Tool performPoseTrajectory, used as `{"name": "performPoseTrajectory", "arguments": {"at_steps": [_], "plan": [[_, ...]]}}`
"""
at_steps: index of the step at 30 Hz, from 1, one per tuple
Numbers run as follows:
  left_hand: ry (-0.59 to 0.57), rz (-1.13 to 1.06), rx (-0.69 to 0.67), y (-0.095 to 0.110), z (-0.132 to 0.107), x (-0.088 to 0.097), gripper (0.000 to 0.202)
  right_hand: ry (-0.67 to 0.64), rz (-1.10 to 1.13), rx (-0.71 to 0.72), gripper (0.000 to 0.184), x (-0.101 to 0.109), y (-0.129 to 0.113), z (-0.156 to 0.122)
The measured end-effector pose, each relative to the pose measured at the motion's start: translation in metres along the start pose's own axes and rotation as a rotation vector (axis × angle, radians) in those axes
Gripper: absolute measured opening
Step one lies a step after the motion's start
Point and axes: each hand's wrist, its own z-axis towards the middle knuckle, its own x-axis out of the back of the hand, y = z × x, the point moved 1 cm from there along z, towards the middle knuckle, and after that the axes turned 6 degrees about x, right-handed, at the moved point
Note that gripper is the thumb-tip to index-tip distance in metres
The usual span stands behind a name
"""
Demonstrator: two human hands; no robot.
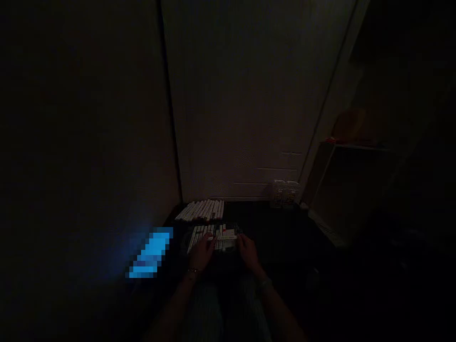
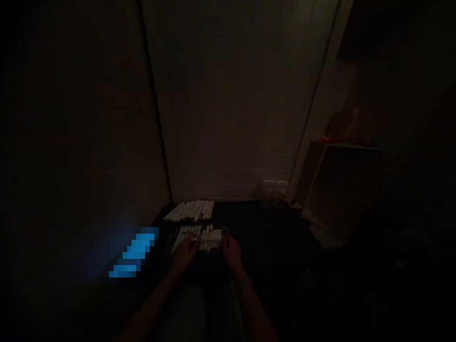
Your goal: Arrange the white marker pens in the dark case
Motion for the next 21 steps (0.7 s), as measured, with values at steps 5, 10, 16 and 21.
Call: {"name": "performPoseTrajectory", "arguments": {"at_steps": [5,10,16,21], "plan": [[0.01,-0.02,-0.02,0.0037,0.0061,0.0017,0.033,-0.021,0.022,-0.005,0.035,-0.0024,0.0041,0.0092],[-0.024,-0.041,0.007,0.0067,0.0057,0.0032,0.031,-0.024,0.062,-0.009,0.037,-0.005,0.0091,0.0103],[-0.014,-0.093,0.048,0.0023,0.0077,-0.0003,0.036,-0.047,0.109,0.031,0.034,-0.0021,0.0045,0.0089],[-0.017,-0.072,0.08,-0.0027,0.0087,-0.0063,0.037,-0.027,0.113,0.018,0.036,-0.0033,0.0074,0.0091]]}}
